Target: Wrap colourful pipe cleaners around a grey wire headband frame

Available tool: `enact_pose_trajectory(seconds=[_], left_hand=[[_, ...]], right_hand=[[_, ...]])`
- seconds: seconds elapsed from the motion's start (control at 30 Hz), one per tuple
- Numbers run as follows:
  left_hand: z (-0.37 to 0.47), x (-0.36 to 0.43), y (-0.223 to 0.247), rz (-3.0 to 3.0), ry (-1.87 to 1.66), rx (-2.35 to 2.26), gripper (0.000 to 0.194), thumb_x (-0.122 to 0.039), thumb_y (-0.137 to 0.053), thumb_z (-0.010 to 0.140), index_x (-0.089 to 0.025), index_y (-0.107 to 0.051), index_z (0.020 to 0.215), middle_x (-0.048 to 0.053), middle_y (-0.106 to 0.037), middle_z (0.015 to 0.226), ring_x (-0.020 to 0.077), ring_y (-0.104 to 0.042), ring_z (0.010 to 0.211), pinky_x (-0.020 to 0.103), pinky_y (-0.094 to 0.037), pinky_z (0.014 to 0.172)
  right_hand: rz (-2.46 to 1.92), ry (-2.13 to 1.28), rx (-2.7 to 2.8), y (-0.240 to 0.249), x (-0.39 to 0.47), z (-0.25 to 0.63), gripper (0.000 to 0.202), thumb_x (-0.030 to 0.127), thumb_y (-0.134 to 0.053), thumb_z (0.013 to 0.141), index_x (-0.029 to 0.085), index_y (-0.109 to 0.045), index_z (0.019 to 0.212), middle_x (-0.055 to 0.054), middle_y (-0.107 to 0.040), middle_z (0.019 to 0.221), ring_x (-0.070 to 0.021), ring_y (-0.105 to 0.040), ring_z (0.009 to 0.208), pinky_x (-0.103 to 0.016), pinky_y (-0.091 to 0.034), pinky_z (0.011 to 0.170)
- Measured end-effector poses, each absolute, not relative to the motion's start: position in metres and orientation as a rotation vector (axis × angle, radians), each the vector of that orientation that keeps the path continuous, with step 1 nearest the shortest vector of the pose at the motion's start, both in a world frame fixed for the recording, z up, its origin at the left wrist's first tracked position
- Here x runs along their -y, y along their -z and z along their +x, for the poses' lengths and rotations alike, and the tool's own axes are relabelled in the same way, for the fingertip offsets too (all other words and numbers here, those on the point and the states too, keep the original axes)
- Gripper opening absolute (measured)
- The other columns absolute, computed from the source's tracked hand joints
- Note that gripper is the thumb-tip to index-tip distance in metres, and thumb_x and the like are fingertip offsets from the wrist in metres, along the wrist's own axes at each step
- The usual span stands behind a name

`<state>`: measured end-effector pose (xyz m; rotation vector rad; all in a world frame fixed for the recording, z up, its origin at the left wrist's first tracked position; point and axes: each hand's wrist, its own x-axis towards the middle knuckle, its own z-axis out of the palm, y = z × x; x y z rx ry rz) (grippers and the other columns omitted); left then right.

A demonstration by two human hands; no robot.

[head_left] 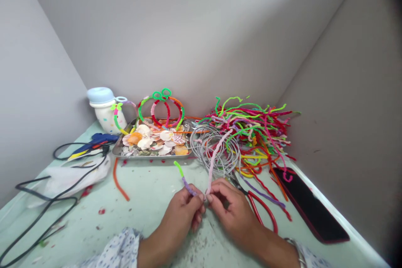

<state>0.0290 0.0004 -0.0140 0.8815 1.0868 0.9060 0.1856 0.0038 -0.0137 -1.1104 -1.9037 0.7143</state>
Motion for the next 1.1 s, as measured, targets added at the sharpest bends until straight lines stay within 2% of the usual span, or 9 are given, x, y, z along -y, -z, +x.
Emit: enact_pose_trajectory(seconds=[0.27,0.63,0.77,0.93,1.03,1.1], left_hand=[[0.0289,0.0033,0.019,0.987,-0.891,-1.119,0.025,-0.039,-0.06,0.078,-0.019,-0.047,0.07,-0.007,-0.046,0.049,0.0059,-0.036,0.037,0.018,-0.029,0.038],[0.0288,0.0065,0.0205,1.146,-0.887,-1.18,0.019,-0.034,-0.051,0.085,-0.019,-0.046,0.075,-0.009,-0.042,0.051,0.0066,-0.035,0.039,0.019,-0.029,0.04],[0.028,0.0052,0.0206,1.124,-0.908,-1.166,0.019,-0.033,-0.054,0.084,-0.02,-0.046,0.073,-0.009,-0.042,0.048,0.0068,-0.037,0.036,0.019,-0.031,0.038],[0.0278,0.004,0.0205,1.026,-0.937,-1.092,0.025,-0.04,-0.061,0.08,-0.02,-0.048,0.072,-0.009,-0.043,0.046,0.007,-0.038,0.034,0.018,-0.033,0.036],[0.0281,0.0042,0.0207,1.01,-0.941,-1.093,0.027,-0.041,-0.061,0.078,-0.02,-0.047,0.071,-0.009,-0.043,0.046,0.0065,-0.037,0.034,0.018,-0.034,0.035],[0.0282,0.0041,0.0217,1.014,-0.925,-1.098,0.026,-0.04,-0.061,0.078,-0.02,-0.047,0.071,-0.008,-0.043,0.047,0.0065,-0.037,0.035,0.017,-0.034,0.034]], right_hand=[[-1.158,-0.741,1.907,0.0128,-0.0014,0.1862,0.014,0.014,-0.055,0.089,0.02,-0.061,0.078,0.001,-0.057,0.075,-0.015,-0.054,0.07,-0.025,-0.041,0.063],[-1.212,-0.891,1.855,0.0108,-0.0025,0.1858,0.015,0.015,-0.056,0.089,0.02,-0.064,0.077,0.002,-0.057,0.071,-0.014,-0.053,0.067,-0.025,-0.041,0.063],[-1.151,-0.746,1.898,0.0108,-0.0009,0.186,0.012,0.015,-0.056,0.089,0.02,-0.064,0.082,0.0,-0.06,0.077,-0.0151,-0.056,0.072,-0.026,-0.042,0.066],[-1.057,-0.662,1.927,0.0099,-0.0003,0.1851,0.015,0.012,-0.054,0.09,0.02,-0.066,0.087,-0.002,-0.062,0.08,-0.0156,-0.058,0.076,-0.026,-0.045,0.069],[-1.017,-0.596,1.902,0.0121,0.0004,0.1868,0.017,0.012,-0.054,0.09,0.021,-0.066,0.099,-0.005,-0.063,0.094,-0.0172,-0.06,0.088,-0.027,-0.048,0.077],[-1.043,-0.532,1.85,0.0148,0.0007,0.1896,0.02,0.015,-0.055,0.091,0.022,-0.064,0.107,-0.005,-0.061,0.102,-0.0166,-0.06,0.088,-0.027,-0.049,0.074]])
